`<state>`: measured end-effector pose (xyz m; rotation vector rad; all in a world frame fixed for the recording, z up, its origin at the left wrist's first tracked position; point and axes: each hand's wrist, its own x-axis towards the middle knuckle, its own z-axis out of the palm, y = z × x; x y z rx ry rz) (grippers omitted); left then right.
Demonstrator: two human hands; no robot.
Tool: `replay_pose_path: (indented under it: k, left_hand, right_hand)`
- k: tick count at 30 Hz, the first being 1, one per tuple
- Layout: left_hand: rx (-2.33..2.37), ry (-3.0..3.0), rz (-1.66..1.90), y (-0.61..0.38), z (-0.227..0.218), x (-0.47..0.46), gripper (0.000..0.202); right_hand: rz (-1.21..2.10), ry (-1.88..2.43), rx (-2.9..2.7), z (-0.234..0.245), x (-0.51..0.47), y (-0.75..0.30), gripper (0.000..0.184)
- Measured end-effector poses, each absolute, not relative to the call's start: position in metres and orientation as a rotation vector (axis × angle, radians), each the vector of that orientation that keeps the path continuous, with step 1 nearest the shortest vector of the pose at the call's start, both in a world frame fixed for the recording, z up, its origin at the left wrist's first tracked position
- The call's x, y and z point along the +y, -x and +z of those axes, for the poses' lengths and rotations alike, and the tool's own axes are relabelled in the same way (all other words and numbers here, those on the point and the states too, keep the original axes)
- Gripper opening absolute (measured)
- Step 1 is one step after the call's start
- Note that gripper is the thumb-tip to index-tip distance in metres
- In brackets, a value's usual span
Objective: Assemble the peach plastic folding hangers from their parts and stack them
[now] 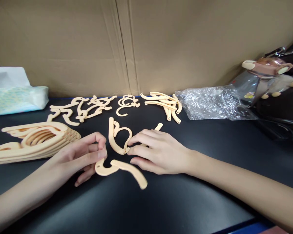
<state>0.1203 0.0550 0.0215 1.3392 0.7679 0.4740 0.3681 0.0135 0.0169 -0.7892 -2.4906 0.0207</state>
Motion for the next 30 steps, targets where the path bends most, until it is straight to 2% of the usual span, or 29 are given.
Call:
replay_pose_path:
  k: [3,10,16,22,27,30]
  left_hand:
    - [0.731,-1.341,0.452,-0.122,0.023,0.054,0.024]
    - [0.729,-1.334,0.391,-0.125,0.03,0.051,0.027]
    - [0.782,-1.445,0.401,-0.127,0.031,0.041,0.021]
    - [0.717,-1.624,0.464,-0.13,0.024,0.037,0.018]
    - [0.733,-1.587,0.436,-0.132,0.022,0.037,0.02]
    - [0.786,-1.605,0.433,-0.132,0.023,0.037,0.02]
  right_hand:
    - [0.063,0.804,-2.456,0.019,0.013,-0.369,0.029]
    - [0.137,0.799,-2.319,0.018,0.014,-0.371,0.034]
    - [-0.064,0.836,-2.411,0.018,0.012,-0.368,0.034]
    - [-0.253,0.695,-2.584,0.017,0.009,-0.362,0.033]
    - [-0.294,0.705,-2.619,0.019,0.002,-0.353,0.025]
    - [-0.299,0.756,-2.618,0.021,-0.002,-0.35,0.028]
